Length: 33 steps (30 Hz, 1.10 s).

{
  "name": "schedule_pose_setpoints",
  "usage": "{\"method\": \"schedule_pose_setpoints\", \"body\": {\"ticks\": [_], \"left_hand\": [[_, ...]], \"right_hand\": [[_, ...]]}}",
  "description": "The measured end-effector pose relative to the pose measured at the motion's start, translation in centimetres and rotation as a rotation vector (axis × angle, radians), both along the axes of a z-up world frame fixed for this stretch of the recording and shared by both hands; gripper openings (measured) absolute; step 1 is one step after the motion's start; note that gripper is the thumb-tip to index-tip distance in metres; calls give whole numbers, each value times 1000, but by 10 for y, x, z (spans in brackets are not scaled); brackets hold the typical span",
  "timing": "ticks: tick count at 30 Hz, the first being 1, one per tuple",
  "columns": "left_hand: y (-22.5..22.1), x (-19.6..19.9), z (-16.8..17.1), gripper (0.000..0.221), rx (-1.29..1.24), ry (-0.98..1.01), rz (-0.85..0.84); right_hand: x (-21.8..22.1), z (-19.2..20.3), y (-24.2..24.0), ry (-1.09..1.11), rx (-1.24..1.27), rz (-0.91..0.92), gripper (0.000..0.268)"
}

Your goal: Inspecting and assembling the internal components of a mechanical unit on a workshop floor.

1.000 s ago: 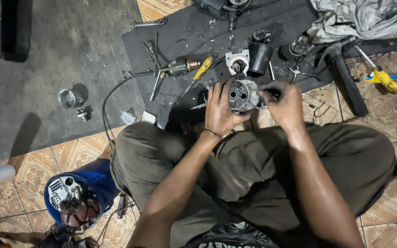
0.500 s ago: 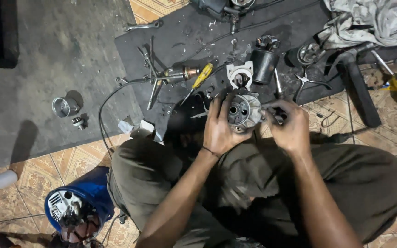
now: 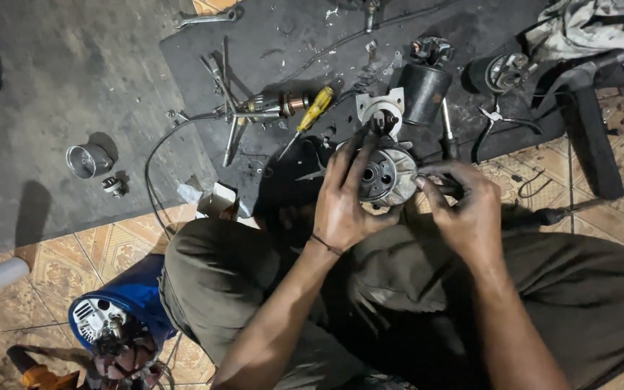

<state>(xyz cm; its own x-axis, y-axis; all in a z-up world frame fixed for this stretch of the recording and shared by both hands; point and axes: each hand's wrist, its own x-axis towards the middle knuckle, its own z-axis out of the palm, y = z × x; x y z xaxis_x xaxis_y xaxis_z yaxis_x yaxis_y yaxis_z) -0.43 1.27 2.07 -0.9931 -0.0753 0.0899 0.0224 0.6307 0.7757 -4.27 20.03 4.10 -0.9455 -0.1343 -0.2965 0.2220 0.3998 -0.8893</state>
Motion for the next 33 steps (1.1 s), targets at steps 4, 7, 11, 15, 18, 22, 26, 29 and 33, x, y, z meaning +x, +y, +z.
{"method": "schedule_pose_setpoints", "body": {"ticks": [4, 7, 11, 15, 18, 22, 26, 29, 33], "left_hand": [[-2, 1, -5, 100, -60, -43, -12], [-3, 6, -10, 101, -94, -45, -24], [-4, 5, -11, 106, -56, -19, -45], [-1, 8, -15, 104, -93, -11, -37], [-2, 9, -17, 109, -117, 4, -52], [-2, 10, -23, 119, -155, 18, -68], [-2, 9, -24, 114, -131, 57, -57], [-3, 10, -32, 119, -197, 58, -49], [-4, 11, -35, 122, -195, 56, -61]], "right_hand": [[0, -6, 2, -6, -33, 4, 15], [-1, -7, 5, 20, -60, 44, 15], [3, -18, 8, 33, -90, 32, 15], [6, -22, 11, 25, -93, 38, 15], [5, -13, 9, 23, -49, 56, 15], [0, 11, 2, 76, 36, 75, 14], [5, -3, 0, 84, 15, 34, 14], [4, -13, 2, 196, 19, 79, 17], [-2, -27, 15, 289, 268, 199, 16]]}}
